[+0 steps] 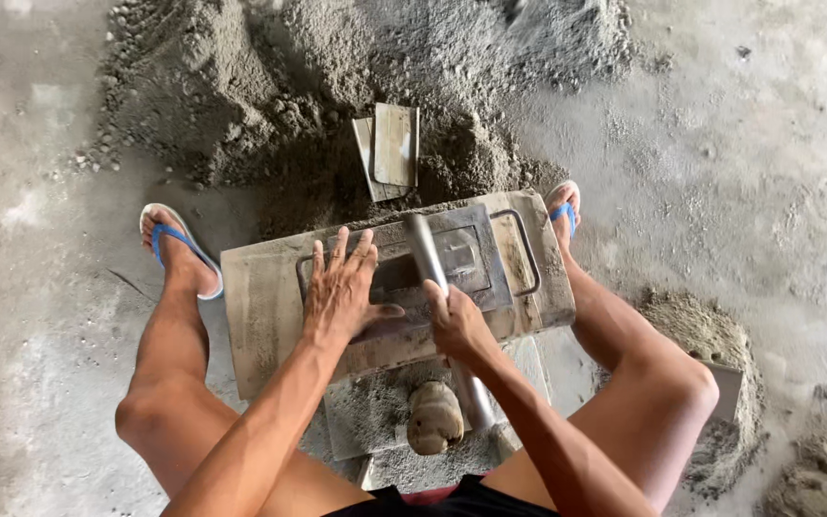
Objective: The person scoops wet concrete into a rectangular metal mold using a trowel, levels the surface, and compacts it with a cylindrical roller. They then flip the mold to release the formed brick and stack it with others before repeating the process.
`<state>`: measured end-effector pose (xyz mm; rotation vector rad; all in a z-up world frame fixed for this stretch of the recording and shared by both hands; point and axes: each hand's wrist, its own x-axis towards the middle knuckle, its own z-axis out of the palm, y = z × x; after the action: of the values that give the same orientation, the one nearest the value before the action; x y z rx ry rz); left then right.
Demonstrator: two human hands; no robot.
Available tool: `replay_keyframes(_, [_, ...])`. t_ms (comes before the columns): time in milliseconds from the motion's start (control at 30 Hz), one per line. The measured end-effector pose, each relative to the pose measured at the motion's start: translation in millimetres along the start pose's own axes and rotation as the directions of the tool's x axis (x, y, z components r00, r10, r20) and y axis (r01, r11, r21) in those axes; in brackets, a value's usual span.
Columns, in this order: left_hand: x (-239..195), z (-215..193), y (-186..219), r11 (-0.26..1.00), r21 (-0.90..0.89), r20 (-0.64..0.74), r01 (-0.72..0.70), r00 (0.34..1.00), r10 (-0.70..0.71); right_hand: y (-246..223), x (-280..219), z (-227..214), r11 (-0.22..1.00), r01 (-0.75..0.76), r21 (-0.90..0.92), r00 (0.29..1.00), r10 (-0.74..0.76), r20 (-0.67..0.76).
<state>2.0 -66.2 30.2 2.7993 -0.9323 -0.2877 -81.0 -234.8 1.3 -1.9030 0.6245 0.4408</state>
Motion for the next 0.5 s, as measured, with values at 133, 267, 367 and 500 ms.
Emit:
replay_keyframes(133, [3.9, 8.6, -1.2, 0.999, -0.042, -0.005, 0.019, 1.000, -0.019, -65.5, -34.5, -25.5, 0.980, -0.119, 0.161, 0.990, 0.103, 0.099])
replay_keyframes(267, [-1.3, 11.3, -1.7, 0.999, -0.034, -0.004, 0.020, 1.000, -0.021, -32.0, -35.7, 0.3, 0.991, 0.075, -0.114, 0.987, -0.090, -0.130])
replay_keyframes(367, [6.6, 3.1, 1.2, 1.000, 0.017, -0.013, 0.020, 1.000, -0.020, -18.9, -23.4, -4.4, 1.000, 0.014, -0.009, 0.998, -0.015, -0.066])
replay_keyframes(500, [0.9, 15.1, -5.4, 0.999, -0.020, 0.037, 0.041, 0.999, -0.040, -53.8, -50.3, -46.3, 0.929, -0.207, 0.306, 0.973, 0.165, 0.159])
